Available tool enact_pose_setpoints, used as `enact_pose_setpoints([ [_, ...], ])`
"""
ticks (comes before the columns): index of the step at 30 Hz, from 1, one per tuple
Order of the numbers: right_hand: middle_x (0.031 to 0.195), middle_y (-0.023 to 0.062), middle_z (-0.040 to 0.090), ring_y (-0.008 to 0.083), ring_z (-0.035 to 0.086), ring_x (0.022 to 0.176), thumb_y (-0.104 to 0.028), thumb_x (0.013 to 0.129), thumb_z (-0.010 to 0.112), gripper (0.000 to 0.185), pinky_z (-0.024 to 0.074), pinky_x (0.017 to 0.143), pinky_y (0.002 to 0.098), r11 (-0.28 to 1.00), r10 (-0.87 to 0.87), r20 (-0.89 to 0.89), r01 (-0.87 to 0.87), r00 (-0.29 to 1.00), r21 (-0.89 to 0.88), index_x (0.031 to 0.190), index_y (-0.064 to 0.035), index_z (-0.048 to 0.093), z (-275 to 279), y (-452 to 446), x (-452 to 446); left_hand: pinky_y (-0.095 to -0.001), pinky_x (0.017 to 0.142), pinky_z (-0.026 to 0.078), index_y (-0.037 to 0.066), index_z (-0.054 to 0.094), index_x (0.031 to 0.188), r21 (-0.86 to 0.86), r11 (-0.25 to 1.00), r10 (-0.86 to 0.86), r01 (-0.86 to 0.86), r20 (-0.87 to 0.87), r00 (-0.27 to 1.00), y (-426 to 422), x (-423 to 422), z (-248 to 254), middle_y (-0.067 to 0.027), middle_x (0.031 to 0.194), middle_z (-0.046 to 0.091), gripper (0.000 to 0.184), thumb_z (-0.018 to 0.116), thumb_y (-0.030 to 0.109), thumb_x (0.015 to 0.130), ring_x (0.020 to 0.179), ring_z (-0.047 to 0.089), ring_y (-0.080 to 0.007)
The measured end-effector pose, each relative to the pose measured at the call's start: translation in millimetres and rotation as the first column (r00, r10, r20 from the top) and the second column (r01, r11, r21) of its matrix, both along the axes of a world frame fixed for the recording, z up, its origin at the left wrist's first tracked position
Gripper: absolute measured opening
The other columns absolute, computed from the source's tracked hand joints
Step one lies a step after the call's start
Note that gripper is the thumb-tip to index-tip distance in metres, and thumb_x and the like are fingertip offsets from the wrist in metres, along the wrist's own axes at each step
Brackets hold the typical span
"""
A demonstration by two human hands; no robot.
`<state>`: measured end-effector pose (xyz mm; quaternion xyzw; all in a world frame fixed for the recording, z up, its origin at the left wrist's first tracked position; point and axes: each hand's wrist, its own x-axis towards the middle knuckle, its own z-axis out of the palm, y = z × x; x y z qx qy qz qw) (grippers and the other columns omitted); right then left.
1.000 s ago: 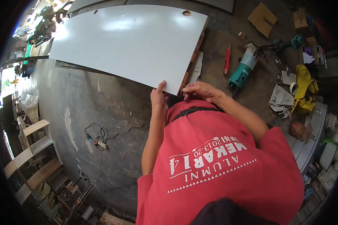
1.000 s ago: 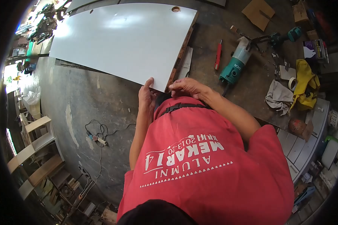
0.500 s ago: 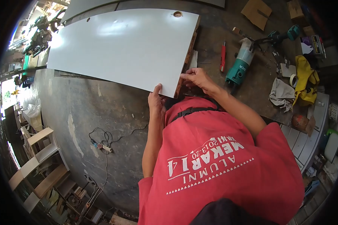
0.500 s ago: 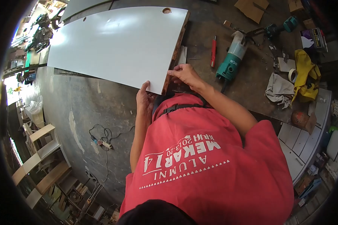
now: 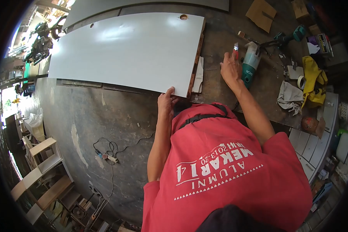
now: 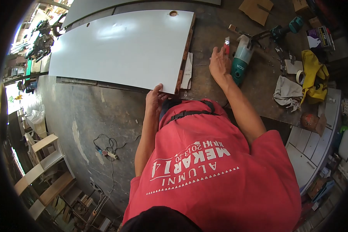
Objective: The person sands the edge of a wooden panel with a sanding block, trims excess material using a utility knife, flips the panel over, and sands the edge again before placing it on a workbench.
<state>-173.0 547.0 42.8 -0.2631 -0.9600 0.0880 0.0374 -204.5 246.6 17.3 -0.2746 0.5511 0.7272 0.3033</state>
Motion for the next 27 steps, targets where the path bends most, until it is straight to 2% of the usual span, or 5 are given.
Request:
enact_pose_setpoints([
  [10, 0.122, 0.0253, 0.051, 0.0432, 0.059, 0.11, -0.007, 0.088, 0.066, 0.035, 0.0599, 0.08, 0.0423, 0.974, -0.22, 0.116, 0.211, 0.969, 0.084, 0.12, -0.0017, 0.054, 9.3, 10.9, -20.5, -0.0304, 0.056, 0.051, -0.001, 0.066, 0.08, -0.444, 0.661, -0.688, 0.605, -0.035, 0.725, -22.0, -19.1, 52.0, -0.0071, 0.058, 0.06, 0.031, 0.071, 0.028, 0.09, 0.058, 0.064, -0.0176],
  [13, 0.123, 0.0243, 0.052, 0.0433, 0.058, 0.111, -0.007, 0.089, 0.064, 0.036, 0.0597, 0.08, 0.0432, 0.955, -0.286, 0.118, 0.273, 0.951, 0.117, 0.123, -0.0018, 0.054, 6.2, 7.2, -26.6, -0.0302, 0.052, 0.047, 0.003, 0.067, 0.078, -0.744, 0.643, -0.715, 0.182, -0.499, 0.489, -0.2, -31.3, 60.7, -0.0064, 0.054, 0.057, 0.026, 0.072, 0.027, 0.088, 0.05, 0.058, -0.0179],
  [18, 0.118, 0.0231, 0.061, 0.0407, 0.059, 0.11, -0.01, 0.088, 0.065, 0.043, 0.0581, 0.08, 0.0459, 0.946, -0.28, -0.094, 0.291, 0.955, 0.142, 0.13, -0.0036, 0.054, -18.6, 12.1, -20.4, -0.0463, 0.096, 0.047, 0.007, 0.064, 0.119, -0.833, 0.55, -0.835, 0.056, -0.548, 0.054, 36.0, -63.6, 60.7, -0.0158, 0.115, 0.067, 0.04, 0.073, 0.021, 0.083, 0.109, 0.061, -0.033],
  [23, 0.108, 0.0223, 0.064, 0.0336, 0.063, 0.102, -0.014, 0.09, 0.064, 0.04, 0.0535, 0.079, 0.0382, 0.977, -0.212, -0.392, 0.205, 0.895, -0.061, 0.127, -0.002, 0.057, -26.5, -21.6, -2.6, -0.0715, 0.116, 0.012, 0.016, 0.038, 0.154, -0.949, 0.167, -0.932, 0.268, -0.241, -0.272, 52.3, -93.1, 42.5, -0.0163, 0.165, 0.02, 0.085, 0.076, 0.029, 0.079, 0.151, 0.009, -0.0478],
  [27, 0.102, 0.0121, 0.067, 0.0189, 0.062, 0.082, -0.029, 0.1, 0.06, 0.038, 0.0519, 0.072, 0.0327, 0.379, -0.588, -0.185, 0.066, 0.787, -0.923, 0.127, -0.0035, 0.058, -12.5, -90.1, 25.7, -0.0726, 0.115, 0.013, 0.017, 0.031, 0.158, -0.951, 0.041, -0.93, 0.305, -0.148, -0.336, 51.7, -101.6, 50.9, -0.016, 0.167, 0.014, 0.093, 0.078, 0.033, 0.078, 0.152, 0.007, -0.0475],
])
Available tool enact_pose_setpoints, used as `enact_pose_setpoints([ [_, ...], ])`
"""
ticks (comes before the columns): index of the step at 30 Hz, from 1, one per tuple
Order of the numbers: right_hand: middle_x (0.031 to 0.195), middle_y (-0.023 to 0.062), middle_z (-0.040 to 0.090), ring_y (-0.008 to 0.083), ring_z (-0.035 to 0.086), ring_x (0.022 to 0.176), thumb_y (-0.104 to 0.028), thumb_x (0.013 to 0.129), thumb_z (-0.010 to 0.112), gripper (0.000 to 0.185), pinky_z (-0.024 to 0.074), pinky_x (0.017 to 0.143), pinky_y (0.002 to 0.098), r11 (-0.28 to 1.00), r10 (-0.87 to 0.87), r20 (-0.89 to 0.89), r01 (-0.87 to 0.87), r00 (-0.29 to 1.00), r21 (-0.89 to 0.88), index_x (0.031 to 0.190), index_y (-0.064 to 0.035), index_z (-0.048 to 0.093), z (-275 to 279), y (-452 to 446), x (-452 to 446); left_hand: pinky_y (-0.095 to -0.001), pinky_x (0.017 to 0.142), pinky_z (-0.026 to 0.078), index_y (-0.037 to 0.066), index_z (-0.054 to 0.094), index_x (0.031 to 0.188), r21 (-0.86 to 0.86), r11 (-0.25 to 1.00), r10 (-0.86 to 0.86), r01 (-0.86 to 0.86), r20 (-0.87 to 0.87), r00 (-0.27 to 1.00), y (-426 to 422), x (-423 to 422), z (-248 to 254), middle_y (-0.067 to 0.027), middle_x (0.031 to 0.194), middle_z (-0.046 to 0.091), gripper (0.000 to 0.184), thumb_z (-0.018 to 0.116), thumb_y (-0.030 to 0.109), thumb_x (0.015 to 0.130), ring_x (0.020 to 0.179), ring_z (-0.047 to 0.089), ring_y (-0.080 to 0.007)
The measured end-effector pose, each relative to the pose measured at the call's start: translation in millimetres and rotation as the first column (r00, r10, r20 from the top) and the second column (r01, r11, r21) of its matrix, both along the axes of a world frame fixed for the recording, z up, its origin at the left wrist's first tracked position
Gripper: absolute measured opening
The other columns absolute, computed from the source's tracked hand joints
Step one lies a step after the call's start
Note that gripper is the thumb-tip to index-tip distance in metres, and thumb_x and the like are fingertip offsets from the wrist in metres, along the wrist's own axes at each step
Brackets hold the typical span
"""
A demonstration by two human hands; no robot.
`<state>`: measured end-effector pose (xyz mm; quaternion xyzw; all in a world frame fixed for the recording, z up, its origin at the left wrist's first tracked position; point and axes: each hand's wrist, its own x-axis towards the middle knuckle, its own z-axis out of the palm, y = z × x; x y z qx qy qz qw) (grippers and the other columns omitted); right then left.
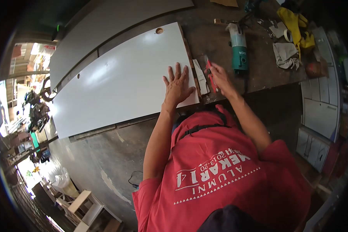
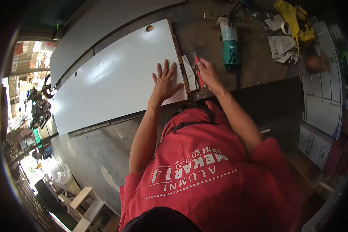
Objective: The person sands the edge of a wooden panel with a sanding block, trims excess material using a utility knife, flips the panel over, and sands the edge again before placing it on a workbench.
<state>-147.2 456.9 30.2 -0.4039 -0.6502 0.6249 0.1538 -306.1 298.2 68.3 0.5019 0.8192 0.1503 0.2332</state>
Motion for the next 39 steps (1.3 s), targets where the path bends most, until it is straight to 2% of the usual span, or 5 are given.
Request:
enact_pose_setpoints([
  [4, 0.092, 0.0019, 0.064, 0.0101, 0.054, 0.07, -0.032, 0.105, 0.049, 0.031, 0.0468, 0.057, 0.0305, 0.795, -0.26, 0.118, 0.282, 0.958, -0.537, 0.116, -0.0047, 0.061, 42.0, -60.4, 3.6, -0.0728, 0.114, 0.014, 0.017, 0.029, 0.158, -0.03, 0.999, -0.017, 0.016, -0.012, 1.0, -0.7, 2.7, 5.9, -0.0166, 0.167, 0.013, 0.095, 0.079, 0.035, 0.079, 0.152, 0.006, -0.0466],
  [6, 0.096, 0.0117, 0.068, 0.0214, 0.064, 0.076, -0.03, 0.104, 0.051, 0.031, 0.051, 0.061, 0.0364, 0.886, -0.159, 0.113, 0.192, 0.981, -0.423, 0.119, -0.0041, 0.059, 29.0, -69.7, 7.2, -0.073, 0.114, 0.014, 0.017, 0.03, 0.158, -0.053, 0.999, 0.005, -0.007, -0.036, 0.999, 2.0, 4.3, 7.1, -0.0165, 0.167, 0.014, 0.094, 0.079, 0.035, 0.079, 0.152, 0.007, -0.046],
  [8, 0.103, 0.0258, 0.068, 0.0397, 0.068, 0.09, -0.027, 0.102, 0.054, 0.034, 0.0537, 0.067, 0.0471, 0.829, -0.136, 0.133, 0.04, 0.982, 0.557, 0.124, -0.0014, 0.054, 25.5, -83.9, 3.4, -0.0753, 0.112, 0.016, 0.017, 0.03, 0.158, -0.054, 0.999, -0.006, 0.004, -0.025, 1.0, 2.7, 4.6, 6.9, -0.0158, 0.167, 0.015, 0.094, 0.08, 0.033, 0.079, 0.152, 0.007, -0.0457],
  [16, 0.085, 0.0294, 0.068, 0.0472, 0.068, 0.08, -0.022, 0.1, 0.056, 0.028, 0.0545, 0.066, 0.0537, 0.901, -0.057, 0.51, -0.176, 0.858, 0.397, 0.113, 0.0018, 0.05, 49.4, -98.3, -22.2, -0.0833, 0.103, 0.018, 0.016, 0.025, 0.159, -0.138, 0.99, -0.04, 0.033, -0.043, 0.998, 6.4, 4.6, 9.9, -0.0169, 0.168, 0.009, 0.094, 0.077, 0.035, 0.083, 0.152, 0.004, -0.0471],
  [39, 0.069, 0.0249, 0.066, 0.0444, 0.068, 0.069, -0.019, 0.101, 0.054, 0.021, 0.0541, 0.056, 0.0524, 0.94, -0.031, 0.569, -0.17, 0.822, 0.297, 0.103, 0.0, 0.044, 49.7, -139.3, 8.3, -0.0847, 0.099, 0.023, 0.012, 0.023, 0.159, -0.173, 0.981, -0.102, 0.084, -0.1, 0.99, 11.2, 5.0, 9.0, -0.0233, 0.165, 0.011, 0.091, 0.073, 0.039, 0.088, 0.15, 0.006, -0.0531],
])
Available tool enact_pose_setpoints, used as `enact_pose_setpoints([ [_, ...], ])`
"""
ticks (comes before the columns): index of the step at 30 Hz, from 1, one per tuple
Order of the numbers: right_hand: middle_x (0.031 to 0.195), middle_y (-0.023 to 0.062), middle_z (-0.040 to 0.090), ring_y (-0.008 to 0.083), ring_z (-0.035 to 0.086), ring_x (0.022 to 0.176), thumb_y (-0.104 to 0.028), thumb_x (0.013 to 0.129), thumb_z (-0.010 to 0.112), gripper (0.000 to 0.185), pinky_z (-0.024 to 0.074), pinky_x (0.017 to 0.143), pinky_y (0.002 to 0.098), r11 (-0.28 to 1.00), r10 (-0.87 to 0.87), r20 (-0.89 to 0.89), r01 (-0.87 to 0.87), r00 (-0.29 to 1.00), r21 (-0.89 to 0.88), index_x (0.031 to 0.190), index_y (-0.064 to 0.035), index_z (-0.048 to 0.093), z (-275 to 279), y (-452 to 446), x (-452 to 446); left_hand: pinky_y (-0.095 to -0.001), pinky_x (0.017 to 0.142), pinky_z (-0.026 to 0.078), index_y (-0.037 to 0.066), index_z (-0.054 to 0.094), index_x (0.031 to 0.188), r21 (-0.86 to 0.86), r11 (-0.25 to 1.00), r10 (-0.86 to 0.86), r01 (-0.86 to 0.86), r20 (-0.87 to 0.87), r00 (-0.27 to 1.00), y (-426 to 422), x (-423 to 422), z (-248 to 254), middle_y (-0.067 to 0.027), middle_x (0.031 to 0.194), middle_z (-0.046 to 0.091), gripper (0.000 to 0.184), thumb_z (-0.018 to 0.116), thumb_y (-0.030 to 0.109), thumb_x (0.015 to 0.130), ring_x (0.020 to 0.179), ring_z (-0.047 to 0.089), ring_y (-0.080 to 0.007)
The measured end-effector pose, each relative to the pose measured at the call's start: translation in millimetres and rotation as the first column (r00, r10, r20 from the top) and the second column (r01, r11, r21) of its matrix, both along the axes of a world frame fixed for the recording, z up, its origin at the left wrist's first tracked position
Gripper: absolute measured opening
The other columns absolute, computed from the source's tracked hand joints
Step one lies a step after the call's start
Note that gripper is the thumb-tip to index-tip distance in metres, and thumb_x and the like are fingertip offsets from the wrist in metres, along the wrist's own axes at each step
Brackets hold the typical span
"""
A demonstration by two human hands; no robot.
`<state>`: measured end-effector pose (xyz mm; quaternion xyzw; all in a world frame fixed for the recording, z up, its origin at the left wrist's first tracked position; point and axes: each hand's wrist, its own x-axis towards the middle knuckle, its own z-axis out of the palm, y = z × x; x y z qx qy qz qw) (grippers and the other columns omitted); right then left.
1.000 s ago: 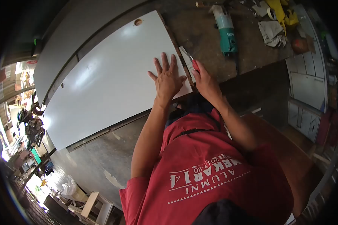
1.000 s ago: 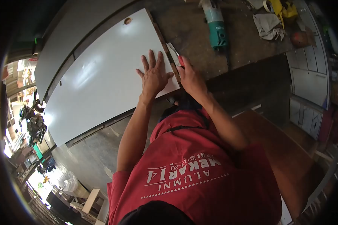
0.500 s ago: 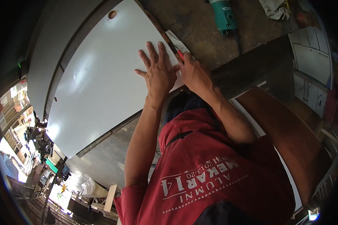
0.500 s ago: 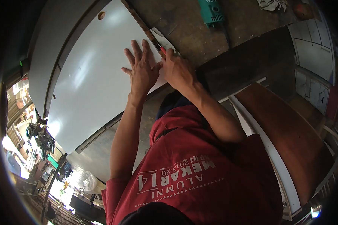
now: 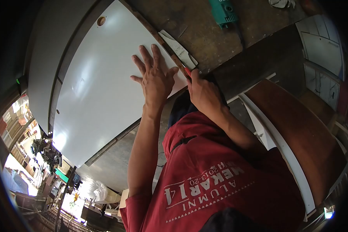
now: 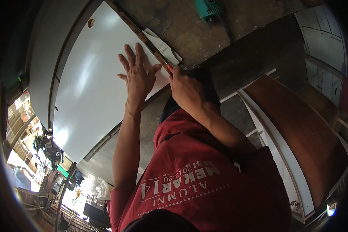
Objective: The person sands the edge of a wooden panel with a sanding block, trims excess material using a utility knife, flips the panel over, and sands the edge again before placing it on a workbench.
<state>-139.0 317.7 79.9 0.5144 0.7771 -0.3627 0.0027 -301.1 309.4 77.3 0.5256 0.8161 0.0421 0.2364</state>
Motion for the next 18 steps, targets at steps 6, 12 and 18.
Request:
enact_pose_setpoints([
  [6, 0.069, 0.0258, 0.065, 0.0449, 0.067, 0.067, -0.019, 0.101, 0.054, 0.022, 0.0528, 0.054, 0.0528, 0.999, -0.013, 0.011, 0.013, 1.0, -0.038, 0.104, -0.0006, 0.042, 1.7, -15.6, 14.3, -0.0847, 0.1, 0.019, 0.018, 0.021, 0.16, 0.0, 1.0, 0.018, -0.018, 0.022, 1.0, -1.3, -0.2, -2.2, -0.0213, 0.166, 0.01, 0.091, 0.072, 0.042, 0.089, 0.15, 0.005, -0.0521],
  [12, 0.071, 0.0261, 0.065, 0.0465, 0.066, 0.068, -0.021, 0.101, 0.055, 0.024, 0.051, 0.055, 0.054, 0.998, -0.054, -0.011, 0.053, 0.998, -0.034, 0.105, -0.0006, 0.042, 9.7, -14.8, 31.1, -0.0846, 0.099, 0.023, 0.01, 0.024, 0.159, -0.01, 1.0, -0.001, 0.001, 0.013, 1.0, 0.1, 0.3, 2.5, -0.0231, 0.165, 0.011, 0.091, 0.073, 0.039, 0.088, 0.15, 0.006, -0.0529],
  [18, 0.071, 0.0262, 0.065, 0.0474, 0.065, 0.07, -0.022, 0.1, 0.057, 0.026, 0.0514, 0.058, 0.0549, 0.995, -0.072, -0.07, 0.076, 0.995, 0.058, 0.105, -0.0001, 0.045, 10.1, 33.6, -18.9, -0.0841, 0.099, 0.023, 0.013, 0.022, 0.159, -0.021, 1.0, -0.004, 0.005, 0.016, 1.0, 0.5, -1.0, 2.9, -0.0221, 0.166, 0.01, 0.09, 0.072, 0.037, 0.089, 0.15, 0.006, -0.0525],
])
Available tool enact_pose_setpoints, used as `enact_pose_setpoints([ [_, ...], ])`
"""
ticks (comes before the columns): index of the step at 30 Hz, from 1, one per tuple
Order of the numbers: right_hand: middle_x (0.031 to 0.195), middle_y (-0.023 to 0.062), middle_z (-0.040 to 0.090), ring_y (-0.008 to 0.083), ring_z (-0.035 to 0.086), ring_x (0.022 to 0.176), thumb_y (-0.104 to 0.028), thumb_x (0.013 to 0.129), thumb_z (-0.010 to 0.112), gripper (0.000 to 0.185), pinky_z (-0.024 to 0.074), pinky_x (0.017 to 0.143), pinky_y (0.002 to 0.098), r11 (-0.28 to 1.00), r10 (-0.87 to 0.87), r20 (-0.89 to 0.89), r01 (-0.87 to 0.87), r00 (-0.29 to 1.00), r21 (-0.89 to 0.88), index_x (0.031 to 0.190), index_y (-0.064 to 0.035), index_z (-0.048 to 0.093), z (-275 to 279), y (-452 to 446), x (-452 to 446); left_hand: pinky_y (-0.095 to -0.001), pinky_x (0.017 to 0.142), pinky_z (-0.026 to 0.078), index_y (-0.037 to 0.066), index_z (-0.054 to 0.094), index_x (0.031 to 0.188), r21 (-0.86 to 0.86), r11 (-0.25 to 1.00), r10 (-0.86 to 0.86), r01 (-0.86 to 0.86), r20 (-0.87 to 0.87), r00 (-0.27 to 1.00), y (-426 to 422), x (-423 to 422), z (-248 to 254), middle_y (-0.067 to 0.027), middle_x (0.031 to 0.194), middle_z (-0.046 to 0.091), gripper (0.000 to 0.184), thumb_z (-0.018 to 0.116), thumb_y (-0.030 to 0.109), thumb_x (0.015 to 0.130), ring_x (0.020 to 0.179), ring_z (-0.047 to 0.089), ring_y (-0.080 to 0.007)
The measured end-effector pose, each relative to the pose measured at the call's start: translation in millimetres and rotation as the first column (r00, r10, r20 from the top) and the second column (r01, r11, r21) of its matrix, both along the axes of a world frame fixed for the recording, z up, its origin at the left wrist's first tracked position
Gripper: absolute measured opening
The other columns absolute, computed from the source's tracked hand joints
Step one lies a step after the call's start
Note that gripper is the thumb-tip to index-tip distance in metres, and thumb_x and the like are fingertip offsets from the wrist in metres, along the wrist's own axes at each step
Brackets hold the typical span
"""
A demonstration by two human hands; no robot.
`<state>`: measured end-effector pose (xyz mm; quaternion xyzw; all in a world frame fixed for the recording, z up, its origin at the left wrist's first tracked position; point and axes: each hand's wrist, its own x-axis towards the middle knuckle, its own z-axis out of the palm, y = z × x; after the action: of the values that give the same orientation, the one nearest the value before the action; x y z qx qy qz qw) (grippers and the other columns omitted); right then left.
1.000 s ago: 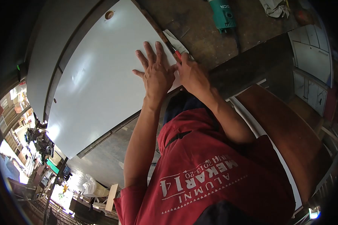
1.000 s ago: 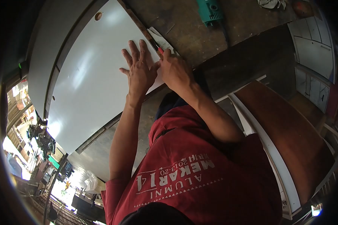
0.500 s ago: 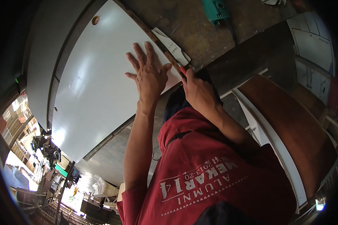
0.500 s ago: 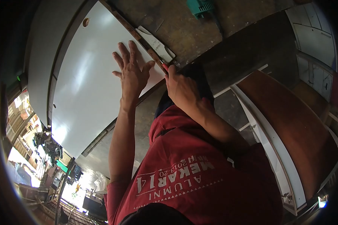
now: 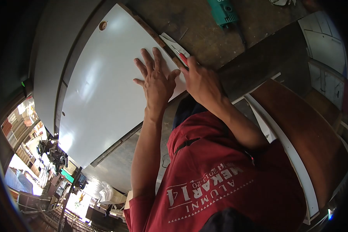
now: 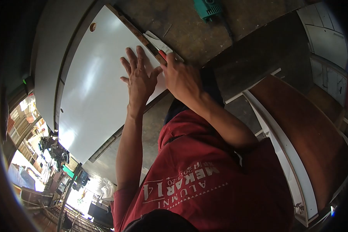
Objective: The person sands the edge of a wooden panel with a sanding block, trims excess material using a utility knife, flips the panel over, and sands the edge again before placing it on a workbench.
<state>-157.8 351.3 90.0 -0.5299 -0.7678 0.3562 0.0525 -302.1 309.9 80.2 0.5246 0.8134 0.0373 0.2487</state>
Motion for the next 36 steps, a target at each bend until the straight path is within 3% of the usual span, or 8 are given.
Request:
enact_pose_setpoints([
  [2, 0.071, 0.0229, 0.068, 0.0402, 0.07, 0.069, -0.025, 0.101, 0.056, 0.026, 0.0554, 0.059, 0.0491, 0.995, 0.059, -0.011, -0.058, 0.998, 0.083, 0.103, 0.0006, 0.05, -16.3, 9.5, -14.8, -0.0839, 0.1, 0.023, 0.015, 0.02, 0.16, -0.011, 1.0, -0.001, 0.001, -0.008, 1.0, -0.2, -1.1, -0.7, -0.0213, 0.166, 0.009, 0.089, 0.072, 0.034, 0.09, 0.15, 0.005, -0.0525],
  [11, 0.075, 0.0254, 0.068, 0.0423, 0.07, 0.074, -0.021, 0.101, 0.053, 0.025, 0.0563, 0.062, 0.0496, 0.996, 0.062, -0.065, -0.057, 0.996, 0.071, 0.102, 0.0035, 0.05, -30.3, 26.0, -43.4, -0.084, 0.099, 0.024, 0.011, 0.024, 0.158, 0.011, 1.0, -0.001, 0.001, 0.002, 1.0, -0.1, -0.5, -2.3, -0.0238, 0.165, 0.01, 0.085, 0.066, 0.015, 0.085, 0.149, 0.006, -0.0541],
  [22, 0.072, 0.0258, 0.067, 0.0454, 0.069, 0.073, -0.018, 0.1, 0.053, 0.021, 0.0549, 0.062, 0.0534, 0.993, 0.087, 0.031, -0.084, 0.996, -0.085, 0.103, 0.0006, 0.046, -10.3, -21.0, 8.0, -0.0847, 0.098, 0.024, 0.011, 0.024, 0.158, 0.017, 1.0, -0.004, 0.004, -0.003, 1.0, -0.7, -0.3, 0.8, -0.0226, 0.166, 0.01, 0.093, 0.074, 0.042, 0.086, 0.149, 0.006, -0.0534],
  [30, 0.071, 0.0258, 0.067, 0.0473, 0.067, 0.07, -0.021, 0.102, 0.052, 0.022, 0.0541, 0.059, 0.0552, 0.99, 0.118, 0.101, -0.11, 0.988, -0.083, 0.104, -0.0005, 0.045, -0.4, -54.5, 45.8, -0.0852, 0.099, 0.022, 0.013, 0.026, 0.158, 0.069, 0.997, 0.024, -0.024, 0.009, 1.0, -5.0, -0.9, -4.3, -0.0192, 0.167, 0.01, 0.091, 0.075, 0.039, 0.086, 0.15, 0.007, -0.0513],
  [32, 0.076, 0.026, 0.068, 0.0482, 0.067, 0.074, -0.024, 0.101, 0.054, 0.024, 0.0532, 0.062, 0.0547, 0.993, -0.013, 0.082, 0.022, 0.997, -0.114, 0.104, -0.001, 0.047, -7.3, -54.2, 56.5, -0.0858, 0.099, 0.021, 0.014, 0.027, 0.158, 0.092, 0.994, 0.055, -0.056, 0.015, 0.998, -5.0, -1.0, -3.0, -0.018, 0.167, 0.009, 0.091, 0.075, 0.039, 0.086, 0.15, 0.007, -0.0511],
  [33, 0.076, 0.026, 0.068, 0.0482, 0.067, 0.074, -0.024, 0.101, 0.054, 0.024, 0.0532, 0.062, 0.0547, 0.995, 0.015, 0.072, -0.008, 0.997, -0.1, 0.104, -0.001, 0.047, -4.6, -43.5, 59.3, -0.0826, 0.102, 0.021, 0.012, 0.032, 0.156, 0.094, 0.994, 0.051, -0.053, 0.03, 0.998, -7.1, -1.8, -0.4, -0.0184, 0.166, 0.013, 0.085, 0.074, 0.036, 0.086, 0.151, 0.009, -0.0482],
  [35, 0.086, 0.0259, 0.069, 0.0482, 0.066, 0.082, -0.027, 0.099, 0.059, 0.028, 0.0523, 0.068, 0.0527, 0.952, 0.078, -0.172, -0.022, 0.982, 0.306, 0.105, -0.0007, 0.051, -3.7, -2.1, 58.2, -0.0794, 0.106, 0.022, 0.011, 0.037, 0.153, 0.124, 0.99, 0.063, -0.066, 0.027, 0.998, -15.1, -6.7, -4.1, -0.0188, 0.165, 0.017, 0.08, 0.074, 0.034, 0.087, 0.152, 0.011, -0.0453],
  [36, 0.094, 0.0245, 0.07, 0.0467, 0.066, 0.088, -0.026, 0.097, 0.063, 0.029, 0.0516, 0.073, 0.0506, 0.959, 0.064, -0.18, -0.01, 0.982, 0.282, 0.107, -0.0004, 0.054, -4.0, 20.6, 53.9, -0.0697, 0.108, 0.029, 0.01, 0.043, 0.149, 0.273, 0.957, 0.076, -0.104, 0.111, 0.991, -26.2, -9.7, -14.9, -0.0201, 0.158, 0.032, 0.072, 0.073, 0.032, 0.088, 0.147, 0.025, -0.0424],
])
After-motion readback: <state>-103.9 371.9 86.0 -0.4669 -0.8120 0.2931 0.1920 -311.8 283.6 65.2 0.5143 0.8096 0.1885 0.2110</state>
